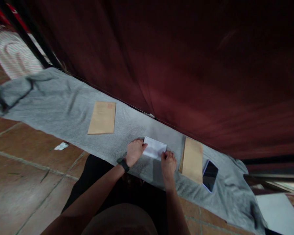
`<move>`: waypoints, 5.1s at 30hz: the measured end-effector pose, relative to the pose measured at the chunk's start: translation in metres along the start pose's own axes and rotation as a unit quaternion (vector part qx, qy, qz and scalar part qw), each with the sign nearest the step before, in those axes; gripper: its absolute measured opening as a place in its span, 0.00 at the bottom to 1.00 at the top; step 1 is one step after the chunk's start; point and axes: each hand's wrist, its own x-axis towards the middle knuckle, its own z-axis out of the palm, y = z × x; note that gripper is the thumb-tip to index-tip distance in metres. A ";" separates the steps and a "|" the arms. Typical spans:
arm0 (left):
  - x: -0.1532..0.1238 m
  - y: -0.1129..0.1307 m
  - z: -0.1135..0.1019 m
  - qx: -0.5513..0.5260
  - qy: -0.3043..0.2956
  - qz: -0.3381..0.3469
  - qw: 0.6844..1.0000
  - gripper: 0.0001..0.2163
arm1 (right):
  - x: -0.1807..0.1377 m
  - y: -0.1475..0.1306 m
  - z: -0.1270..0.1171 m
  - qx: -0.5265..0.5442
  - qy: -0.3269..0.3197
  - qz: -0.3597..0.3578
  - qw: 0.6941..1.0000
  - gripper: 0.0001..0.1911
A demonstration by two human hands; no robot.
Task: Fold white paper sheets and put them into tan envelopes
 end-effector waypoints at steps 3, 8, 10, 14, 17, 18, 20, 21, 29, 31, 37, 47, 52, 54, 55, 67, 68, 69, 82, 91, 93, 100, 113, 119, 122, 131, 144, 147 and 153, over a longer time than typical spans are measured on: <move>0.001 0.001 0.001 0.002 0.002 -0.004 1.000 0.16 | 0.003 0.000 0.003 -0.002 0.008 0.002 1.000 0.13; 0.002 0.003 0.001 0.003 0.005 -0.007 1.000 0.18 | 0.003 -0.001 0.006 -0.016 0.021 0.011 1.000 0.13; 0.003 0.004 0.001 0.007 0.009 -0.011 1.000 0.18 | 0.002 -0.002 0.006 -0.019 0.028 0.009 0.999 0.13; 0.002 0.005 0.003 0.013 0.013 -0.011 1.000 0.20 | 0.002 -0.004 0.005 -0.028 0.039 0.006 0.999 0.16; 0.000 0.005 0.003 0.013 0.025 0.000 1.000 0.19 | 0.003 -0.005 0.002 -0.028 0.045 0.008 0.999 0.19; -0.001 0.006 0.003 0.013 0.027 0.004 1.000 0.19 | 0.004 -0.007 0.002 -0.019 0.051 0.002 0.999 0.20; -0.002 0.007 0.003 0.014 0.031 0.009 0.999 0.18 | 0.004 -0.011 0.002 0.016 0.060 -0.033 0.998 0.21; -0.002 0.007 0.003 0.015 0.033 0.011 0.999 0.18 | 0.003 -0.015 0.002 0.040 0.057 -0.060 0.996 0.22; -0.006 0.005 0.002 0.024 0.061 0.033 0.997 0.16 | -0.019 -0.058 0.015 0.087 -0.065 -0.210 0.972 0.27; -0.007 0.004 0.002 0.030 0.063 0.037 0.997 0.17 | -0.023 -0.062 0.017 0.061 -0.080 -0.213 0.972 0.27; -0.009 0.003 0.005 0.028 0.065 0.039 0.997 0.17 | -0.029 -0.055 0.018 0.035 -0.057 -0.195 0.979 0.28; -0.009 0.001 0.006 0.014 0.075 0.035 0.996 0.18 | -0.039 -0.007 0.012 0.002 -0.007 -0.178 0.984 0.29; -0.012 0.010 0.001 0.029 0.075 0.031 0.996 0.15 | -0.041 -0.001 0.009 -0.011 -0.008 -0.179 0.984 0.27; -0.021 0.019 0.007 0.031 0.093 0.106 0.990 0.15 | -0.042 -0.001 0.008 -0.013 -0.007 -0.184 0.983 0.27; -0.028 0.024 0.012 0.027 0.099 0.164 0.981 0.17 | -0.042 -0.001 0.008 -0.014 -0.007 -0.184 0.983 0.27; -0.056 0.018 0.059 -0.014 0.087 0.326 0.941 0.33 | -0.044 0.000 0.005 -0.051 -0.046 -0.208 0.976 0.27; -0.056 0.015 0.057 -0.010 0.089 0.322 0.942 0.34 | -0.044 0.000 0.005 -0.048 -0.046 -0.203 0.977 0.27; -0.056 0.012 0.055 -0.005 0.091 0.318 0.944 0.34 | -0.043 -0.001 0.006 -0.044 -0.046 -0.197 0.978 0.27; -0.058 -0.010 0.041 0.022 0.113 0.214 0.970 0.34 | -0.041 -0.001 0.009 -0.020 -0.017 -0.182 0.983 0.26; -0.058 -0.009 0.039 0.066 0.116 0.183 0.974 0.34 | -0.035 -0.003 0.005 -0.033 -0.029 -0.175 0.984 0.25; -0.057 -0.008 0.041 0.075 0.112 0.186 0.973 0.34 | -0.028 -0.012 0.005 -0.002 -0.043 -0.164 0.985 0.26; -0.052 -0.013 0.051 0.069 0.102 0.190 0.974 0.31 | -0.005 -0.058 0.023 0.086 -0.105 -0.207 0.969 0.28; -0.052 -0.018 0.054 0.062 0.166 0.208 0.962 0.31 | -0.007 -0.022 0.029 -0.011 -0.011 -0.166 0.986 0.27; -0.041 -0.012 0.053 0.045 0.199 0.239 0.949 0.29 | -0.010 -0.017 0.027 -0.011 0.017 -0.146 0.989 0.27; -0.026 0.005 0.054 0.033 0.185 0.299 0.935 0.28 | -0.009 -0.018 0.027 -0.016 0.008 -0.135 0.991 0.27; 0.009 -0.001 0.072 0.090 0.169 0.327 0.925 0.30 | -0.010 -0.021 0.038 -0.002 0.043 -0.116 0.992 0.27; 0.006 -0.017 0.060 0.102 0.207 0.296 0.927 0.31 | -0.010 -0.026 0.031 0.008 0.059 -0.030 0.998 0.26; 0.005 -0.014 0.059 0.109 0.201 0.286 0.931 0.30 | -0.004 -0.032 0.028 0.015 0.046 -0.013 0.999 0.26; 0.002 -0.014 0.052 0.147 0.151 0.282 0.936 0.25 | 0.003 -0.061 0.031 0.071 -0.004 -0.109 0.991 0.25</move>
